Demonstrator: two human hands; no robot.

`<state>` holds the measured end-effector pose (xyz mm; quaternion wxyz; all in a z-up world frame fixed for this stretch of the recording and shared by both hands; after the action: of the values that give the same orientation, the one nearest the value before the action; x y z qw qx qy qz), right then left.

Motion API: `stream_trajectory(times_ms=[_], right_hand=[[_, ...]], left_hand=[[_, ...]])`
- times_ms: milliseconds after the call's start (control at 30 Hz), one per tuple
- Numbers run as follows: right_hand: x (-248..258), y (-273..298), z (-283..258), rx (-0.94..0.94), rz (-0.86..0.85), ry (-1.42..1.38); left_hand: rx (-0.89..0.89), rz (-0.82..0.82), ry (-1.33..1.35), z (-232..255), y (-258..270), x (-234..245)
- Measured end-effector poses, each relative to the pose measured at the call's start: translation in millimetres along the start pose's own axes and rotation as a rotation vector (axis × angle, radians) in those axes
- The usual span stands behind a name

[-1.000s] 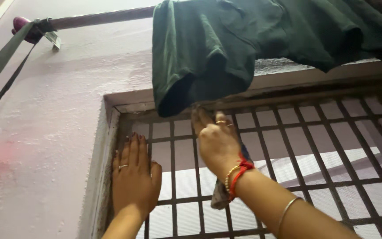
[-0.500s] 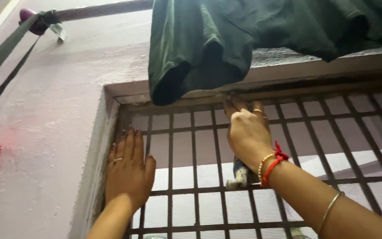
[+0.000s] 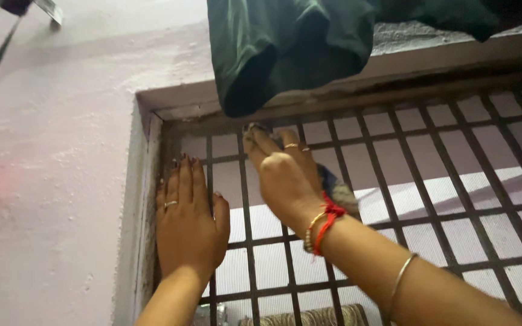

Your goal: The person wipes a door, a window frame, and a curtain rod with a cloth.

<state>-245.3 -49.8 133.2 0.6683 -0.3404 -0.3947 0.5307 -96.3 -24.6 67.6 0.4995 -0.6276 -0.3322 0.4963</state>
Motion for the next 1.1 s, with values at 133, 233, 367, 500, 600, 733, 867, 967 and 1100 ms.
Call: stream_trajectory(times_ms=[133,233,367,500,600,733,867,967,1100], right_hand=[[45,40,18,0.009,0.497,0.139],[53,39,36,-0.085,0.38,0.271],[57,47,47,-0.199,0.429,0.286],[46,37,45,-0.263,0.458,0.133],[7,11,45,-0.507,0.005,-0.129],[25,0,-30,-0.098,0.427,0.178],[40,15,-45,0.039,0.528,0.142],[39,20,-22,0.055,0.472,0.229],[44,38,15,0.037,0.495,0.256]], left_hand=[[-0.011,0.02,0.018,1,2,1],[-0.002,0.019,0.021,0,1,0],[-0.002,0.023,0.001,1,2,-1],[-0.002,0.023,-0.001,2,3,0],[-0.007,0.061,0.05,3,3,4],[-0.011,0.068,0.053,3,4,4],[-0.022,0.076,0.068,2,3,5],[-0.026,0.085,0.069,2,4,5],[-0.025,0.023,0.079,1,7,3]])
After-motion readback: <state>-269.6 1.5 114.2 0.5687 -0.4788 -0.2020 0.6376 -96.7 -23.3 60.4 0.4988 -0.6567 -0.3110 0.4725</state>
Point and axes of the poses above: each hand's wrist, its own y-axis away from the middle knuckle, its own x-axis out of the back of the hand, z = x × y, the point moved 6 cm from there along -y, towards the middle knuckle, and after that the axes turned 5 degrees about x, right-handed, at the moved point
